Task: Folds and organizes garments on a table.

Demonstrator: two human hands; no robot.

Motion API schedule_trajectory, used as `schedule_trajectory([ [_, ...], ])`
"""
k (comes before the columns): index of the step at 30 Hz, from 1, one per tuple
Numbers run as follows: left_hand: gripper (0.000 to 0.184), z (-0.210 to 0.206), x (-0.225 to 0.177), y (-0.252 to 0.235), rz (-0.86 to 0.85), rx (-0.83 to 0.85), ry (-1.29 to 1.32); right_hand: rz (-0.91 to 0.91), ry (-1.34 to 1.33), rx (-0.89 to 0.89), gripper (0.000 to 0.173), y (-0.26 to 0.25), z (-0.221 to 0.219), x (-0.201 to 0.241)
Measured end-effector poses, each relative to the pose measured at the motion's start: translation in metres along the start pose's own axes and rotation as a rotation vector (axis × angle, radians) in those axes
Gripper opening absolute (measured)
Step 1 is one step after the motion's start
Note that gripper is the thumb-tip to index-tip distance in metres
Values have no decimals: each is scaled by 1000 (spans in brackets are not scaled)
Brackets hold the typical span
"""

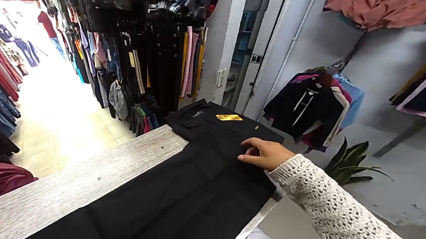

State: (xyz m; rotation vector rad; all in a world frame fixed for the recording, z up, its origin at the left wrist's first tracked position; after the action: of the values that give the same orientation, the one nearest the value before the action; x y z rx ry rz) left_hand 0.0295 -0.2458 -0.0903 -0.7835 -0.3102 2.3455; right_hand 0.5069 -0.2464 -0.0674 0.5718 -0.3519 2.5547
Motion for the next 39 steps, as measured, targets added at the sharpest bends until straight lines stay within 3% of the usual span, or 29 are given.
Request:
schedule_trajectory([
  [3, 67, -15, -22, -17, -31, -48, 29, 23, 36, 152, 54, -15, -5, 3],
  [6, 77, -30, -40, -60, -122, 31, -46, 57, 53, 256, 53, -32, -8, 2],
  [11, 78, -97, -70, -150, 56, 426, 2, 54, 32, 412, 51, -47, -16, 25],
  [14, 83, -140, -92, -165, 57, 572, 69, 156, -374, 542, 26, -35, -12, 53],
  [15, 83, -147, -101, -162, 36, 597, 75, 208, -559, 656, 32, -22, -7, 68],
  [17, 70, -156, -111, -146, 13, 603, 46, 344, -807, 909, 67, 3, 7, 88],
  [19, 60, -150, -119, -126, 6, 719, -62, 523, -737, 850, 69, 6, 10, 84],
  [21, 60, -124, -125, -105, -39, 788, -56, 767, -399, 591, 62, 0, -5, 70],
  [23, 51, -107, -127, -78, -46, 675, 46, 887, -135, 493, 67, 15, -35, 67],
  [26, 42, -87, -140, -53, -9, 736, 138, 915, -7, 374, 80, 55, -77, 70],
  [27, 40, -78, -144, -51, -44, 670, 157, 911, -17, 319, 82, 58, -82, 71],
  [30, 33, -70, -146, -36, -205, 83, 157, 803, -174, 228, 75, 51, -72, 66],
  [32, 43, -89, -134, -21, -197, -105, 44, 661, -208, 175, 66, 45, -59, 55],
  [34, 54, -110, -119, -9, -160, -107, -38, 548, -223, 192, 66, 47, -54, 46],
  [39, 67, -128, -110, -5, -289, -273, -264, 355, -555, 413, 70, 63, -63, 51],
])
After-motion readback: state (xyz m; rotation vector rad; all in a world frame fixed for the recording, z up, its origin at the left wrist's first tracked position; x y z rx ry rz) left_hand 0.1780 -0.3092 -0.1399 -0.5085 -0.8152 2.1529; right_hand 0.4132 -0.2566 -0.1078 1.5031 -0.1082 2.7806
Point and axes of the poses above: each hand's wrist, its own y-axis away from the middle knuckle, its own z-axis out of the back of the hand, x = y × z, the point moved 5 cm from there along -y, towards the middle knuckle, and after that the axes turned 8 degrees about -x, right-handed, at the moved point
